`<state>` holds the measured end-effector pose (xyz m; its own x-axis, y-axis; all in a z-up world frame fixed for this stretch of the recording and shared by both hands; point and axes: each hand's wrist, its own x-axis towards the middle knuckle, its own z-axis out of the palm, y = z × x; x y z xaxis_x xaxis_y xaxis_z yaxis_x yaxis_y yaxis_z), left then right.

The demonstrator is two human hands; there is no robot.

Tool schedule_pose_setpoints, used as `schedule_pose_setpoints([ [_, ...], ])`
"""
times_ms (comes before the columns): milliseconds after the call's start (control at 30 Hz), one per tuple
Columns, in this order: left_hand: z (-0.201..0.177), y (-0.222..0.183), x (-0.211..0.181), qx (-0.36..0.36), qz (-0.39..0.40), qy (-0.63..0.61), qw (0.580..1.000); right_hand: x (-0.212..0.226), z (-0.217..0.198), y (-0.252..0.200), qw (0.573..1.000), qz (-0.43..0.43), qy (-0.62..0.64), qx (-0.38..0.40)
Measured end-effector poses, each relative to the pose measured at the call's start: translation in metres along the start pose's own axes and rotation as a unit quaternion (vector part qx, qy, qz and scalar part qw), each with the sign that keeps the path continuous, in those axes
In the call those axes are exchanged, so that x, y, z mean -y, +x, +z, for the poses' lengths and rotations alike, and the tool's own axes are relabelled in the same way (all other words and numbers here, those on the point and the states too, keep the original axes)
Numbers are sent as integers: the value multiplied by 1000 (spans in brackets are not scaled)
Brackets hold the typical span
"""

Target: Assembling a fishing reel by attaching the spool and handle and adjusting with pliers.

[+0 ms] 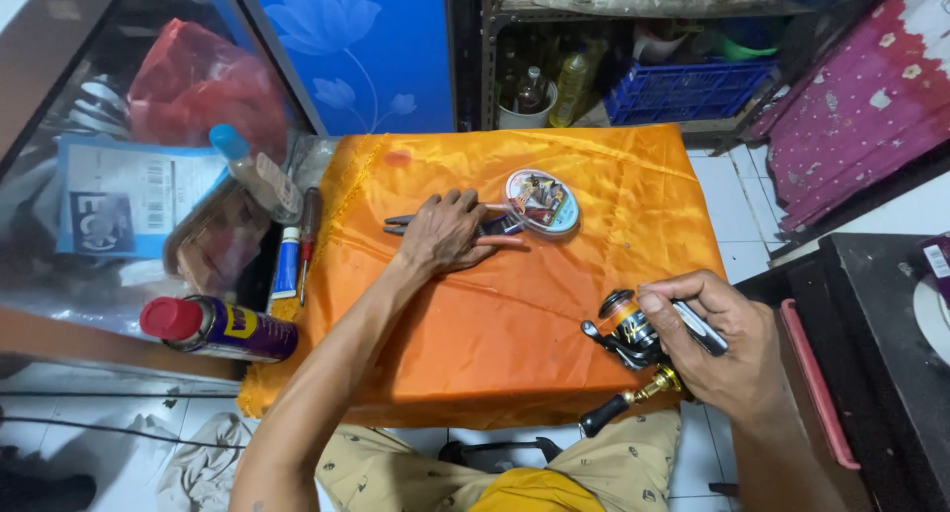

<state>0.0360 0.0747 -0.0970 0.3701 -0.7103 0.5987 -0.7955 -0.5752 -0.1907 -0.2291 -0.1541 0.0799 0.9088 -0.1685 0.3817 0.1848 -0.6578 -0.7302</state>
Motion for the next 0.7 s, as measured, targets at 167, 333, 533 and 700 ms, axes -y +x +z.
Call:
schedule_pose_setpoints([
  [167,-5,-5,-5,83,-51,-5,995,-6,-6,-8,1000,-15,-4,-4],
  [333,1,-5,-18,112,-136,11,984,-14,-7,-5,999,-40,0,-9],
  [533,-7,23,-25,48,-150,95,983,-14,-5,7,998,-6,-55,-44],
  [700,1,27,-47,143,-212,198,946,-19,-9,14,997,-29,-36,-56],
])
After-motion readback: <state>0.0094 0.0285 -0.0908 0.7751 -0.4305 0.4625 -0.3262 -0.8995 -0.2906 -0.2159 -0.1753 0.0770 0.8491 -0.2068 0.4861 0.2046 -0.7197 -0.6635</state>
